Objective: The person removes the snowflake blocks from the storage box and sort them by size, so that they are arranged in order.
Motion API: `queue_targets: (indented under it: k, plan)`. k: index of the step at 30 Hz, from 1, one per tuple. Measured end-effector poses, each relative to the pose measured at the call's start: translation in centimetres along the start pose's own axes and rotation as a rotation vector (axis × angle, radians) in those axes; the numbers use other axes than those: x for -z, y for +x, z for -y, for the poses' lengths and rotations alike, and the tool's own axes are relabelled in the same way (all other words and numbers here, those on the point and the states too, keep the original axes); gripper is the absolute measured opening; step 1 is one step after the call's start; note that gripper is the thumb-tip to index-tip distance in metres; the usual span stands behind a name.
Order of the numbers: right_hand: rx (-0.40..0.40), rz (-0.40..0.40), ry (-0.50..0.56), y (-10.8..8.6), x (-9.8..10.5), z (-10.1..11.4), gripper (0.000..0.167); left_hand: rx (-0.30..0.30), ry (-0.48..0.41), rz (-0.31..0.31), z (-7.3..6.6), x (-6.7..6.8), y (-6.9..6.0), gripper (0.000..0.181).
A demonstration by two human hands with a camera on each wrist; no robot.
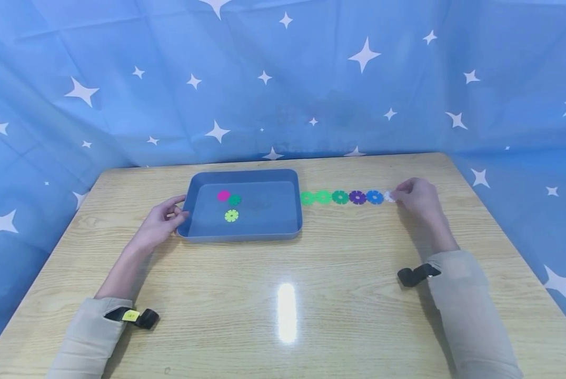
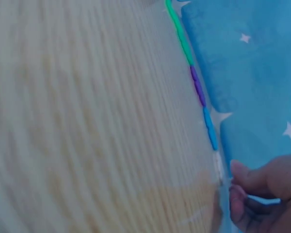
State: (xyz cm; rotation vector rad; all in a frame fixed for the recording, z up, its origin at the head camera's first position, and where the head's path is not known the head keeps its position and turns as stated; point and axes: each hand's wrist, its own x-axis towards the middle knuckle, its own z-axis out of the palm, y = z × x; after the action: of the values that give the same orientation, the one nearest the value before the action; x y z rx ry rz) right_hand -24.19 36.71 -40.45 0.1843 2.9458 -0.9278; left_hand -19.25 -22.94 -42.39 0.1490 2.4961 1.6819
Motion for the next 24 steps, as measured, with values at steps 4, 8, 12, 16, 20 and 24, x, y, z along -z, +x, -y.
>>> queue_targets:
  k: [4, 8, 12, 16, 20, 24]
  plan:
    - [0.059, -0.038, 0.003, -0.2, 0.1, 0.8, 0.042, 0.001, -0.004, -0.001, 0.0, 0.0, 0.0, 0.057]
    - [0.121, -0.064, 0.018, -0.4, 0.0, 2.3, 0.041, 0.000, -0.009, 0.002, 0.0, 0.0, 0.0, 0.057]
    - [0.171, -0.070, 0.028, -0.4, -0.3, 4.0, 0.041, 0.005, -0.008, 0.004, -0.1, -0.1, -0.1, 0.057]
    - [0.212, -0.063, 0.033, -0.7, -0.8, 5.8, 0.043, 0.007, -0.005, 0.001, -0.2, -0.1, -0.1, 0.057]
    - [0.255, -0.042, 0.064, -1.1, -1.5, 7.8, 0.042, 0.007, -0.003, 0.000, -0.1, -0.1, -0.1, 0.057]
    - [0.312, -0.004, 0.094, -1.2, -2.5, 9.7, 0.041, 0.006, -0.005, -0.001, -0.1, 0.0, -0.1, 0.057]
